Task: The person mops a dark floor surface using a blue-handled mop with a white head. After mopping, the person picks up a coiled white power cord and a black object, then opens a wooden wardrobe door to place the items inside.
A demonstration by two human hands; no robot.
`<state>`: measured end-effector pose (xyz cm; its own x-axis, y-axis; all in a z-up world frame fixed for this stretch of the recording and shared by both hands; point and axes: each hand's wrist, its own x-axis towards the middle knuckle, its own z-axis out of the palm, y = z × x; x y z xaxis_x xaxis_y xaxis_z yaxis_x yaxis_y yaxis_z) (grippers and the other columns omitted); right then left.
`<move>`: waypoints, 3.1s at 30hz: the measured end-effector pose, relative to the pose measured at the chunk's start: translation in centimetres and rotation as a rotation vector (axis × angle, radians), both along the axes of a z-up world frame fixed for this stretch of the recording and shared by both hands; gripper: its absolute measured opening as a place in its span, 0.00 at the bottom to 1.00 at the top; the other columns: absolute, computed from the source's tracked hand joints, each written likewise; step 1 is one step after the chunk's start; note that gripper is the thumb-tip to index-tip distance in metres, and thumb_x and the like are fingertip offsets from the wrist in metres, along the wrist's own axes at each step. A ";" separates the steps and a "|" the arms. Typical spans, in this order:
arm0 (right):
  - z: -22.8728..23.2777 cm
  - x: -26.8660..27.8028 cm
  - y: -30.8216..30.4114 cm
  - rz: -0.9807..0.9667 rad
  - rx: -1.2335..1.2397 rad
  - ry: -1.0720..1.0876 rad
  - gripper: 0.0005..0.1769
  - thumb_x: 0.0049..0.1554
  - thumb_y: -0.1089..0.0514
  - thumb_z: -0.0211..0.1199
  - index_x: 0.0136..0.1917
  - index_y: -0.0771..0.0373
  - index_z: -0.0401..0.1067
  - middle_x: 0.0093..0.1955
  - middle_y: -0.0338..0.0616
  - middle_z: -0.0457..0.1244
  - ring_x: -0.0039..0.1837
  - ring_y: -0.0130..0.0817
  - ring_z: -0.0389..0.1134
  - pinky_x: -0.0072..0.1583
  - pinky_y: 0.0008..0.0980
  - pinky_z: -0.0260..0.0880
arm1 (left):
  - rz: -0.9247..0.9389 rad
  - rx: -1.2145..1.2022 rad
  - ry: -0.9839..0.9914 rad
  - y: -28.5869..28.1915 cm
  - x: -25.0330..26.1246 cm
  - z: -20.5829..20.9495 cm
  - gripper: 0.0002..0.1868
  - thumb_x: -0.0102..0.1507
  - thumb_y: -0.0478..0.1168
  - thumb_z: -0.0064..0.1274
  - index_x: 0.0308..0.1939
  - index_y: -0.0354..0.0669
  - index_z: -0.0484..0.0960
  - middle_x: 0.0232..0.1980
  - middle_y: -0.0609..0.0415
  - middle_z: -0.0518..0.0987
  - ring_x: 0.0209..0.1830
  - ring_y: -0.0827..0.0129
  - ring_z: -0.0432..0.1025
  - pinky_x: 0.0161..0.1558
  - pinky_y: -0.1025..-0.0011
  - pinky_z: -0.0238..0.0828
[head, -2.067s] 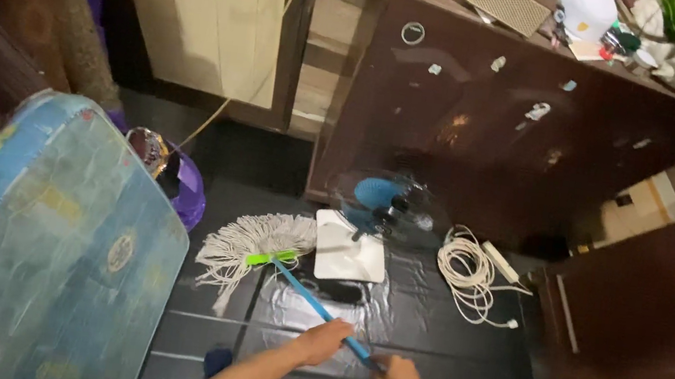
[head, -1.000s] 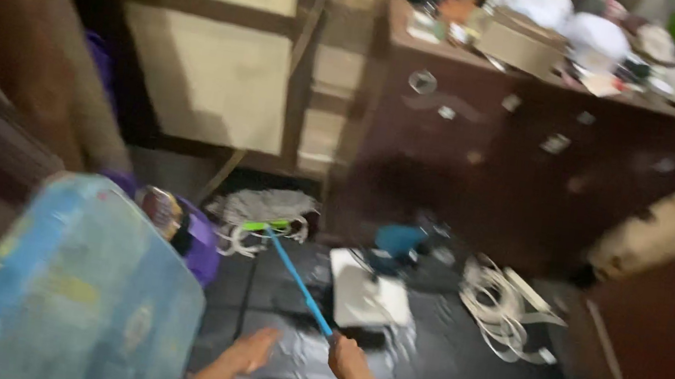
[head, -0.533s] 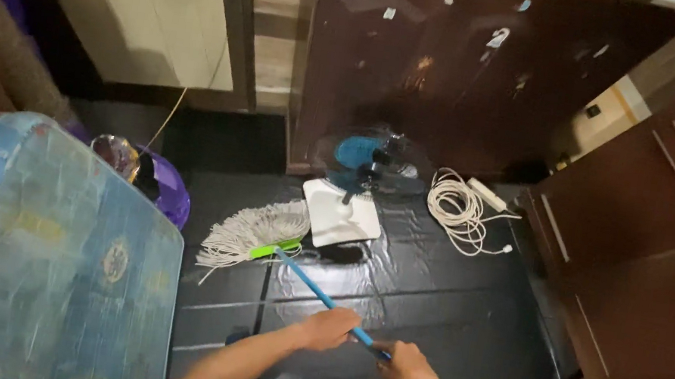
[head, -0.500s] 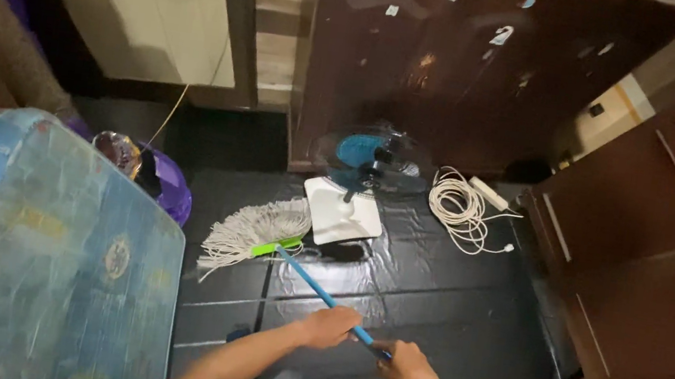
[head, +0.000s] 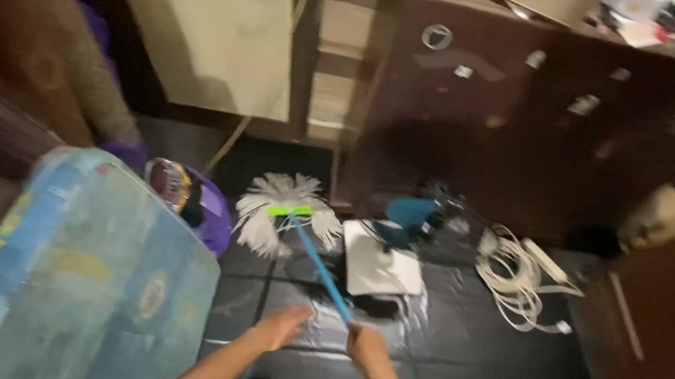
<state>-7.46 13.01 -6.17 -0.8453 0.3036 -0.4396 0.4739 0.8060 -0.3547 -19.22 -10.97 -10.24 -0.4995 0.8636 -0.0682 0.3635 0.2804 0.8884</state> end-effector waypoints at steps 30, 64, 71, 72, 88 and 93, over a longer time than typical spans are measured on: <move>20.9 16.5 -0.8 -0.082 0.048 -0.173 0.21 0.52 0.48 0.56 0.59 0.42 0.77 0.52 0.55 0.70 0.57 0.60 0.70 0.58 0.53 0.70 | -0.292 -0.144 0.638 10.1 11.6 4.9 0.32 0.64 0.47 0.58 0.72 0.57 0.69 0.59 0.43 0.72 0.56 0.45 0.70 0.52 0.49 0.69; -3.5 -26.1 -2.6 -0.157 -0.025 0.131 0.21 0.55 0.53 0.54 0.60 0.48 0.77 0.54 0.59 0.69 0.58 0.63 0.70 0.61 0.55 0.70 | 0.179 -0.662 -0.001 -15.5 -8.1 5.5 0.18 0.72 0.46 0.41 0.64 0.54 0.77 0.67 0.53 0.76 0.66 0.54 0.72 0.59 0.58 0.70; -3.8 -20.5 -8.6 -0.299 -0.187 -0.063 0.33 0.60 0.56 0.37 0.77 0.37 0.58 0.68 0.66 0.61 0.69 0.67 0.63 0.71 0.58 0.60 | 0.149 -0.643 0.047 -17.2 -9.7 5.0 0.19 0.54 0.22 0.37 0.30 0.56 0.71 0.38 0.59 0.75 0.35 0.63 0.71 0.34 0.61 0.61; -0.3 -18.0 -8.9 -0.238 -0.164 -0.063 0.36 0.56 0.57 0.41 0.77 0.37 0.58 0.63 0.66 0.64 0.65 0.69 0.66 0.69 0.57 0.63 | 0.129 -0.667 0.060 -16.6 -9.4 4.3 0.20 0.53 0.22 0.39 0.30 0.56 0.74 0.38 0.57 0.76 0.35 0.61 0.73 0.37 0.59 0.65; 21.3 17.0 1.0 -0.321 -0.112 -0.229 0.28 0.57 0.49 0.55 0.70 0.39 0.73 0.55 0.47 0.72 0.50 0.42 0.74 0.50 0.40 0.69 | -0.317 0.086 0.562 11.4 12.5 5.8 0.36 0.59 0.42 0.64 0.68 0.37 0.67 0.68 0.32 0.68 0.68 0.40 0.62 0.69 0.51 0.58; 27.3 20.7 -1.4 -0.414 -0.245 -0.330 0.26 0.61 0.52 0.56 0.73 0.45 0.70 0.71 0.39 0.66 0.72 0.39 0.67 0.68 0.37 0.69 | -0.591 -0.193 0.179 10.8 16.2 12.7 0.12 0.75 0.40 0.41 0.60 0.41 0.67 0.56 0.42 0.69 0.51 0.49 0.67 0.46 0.52 0.63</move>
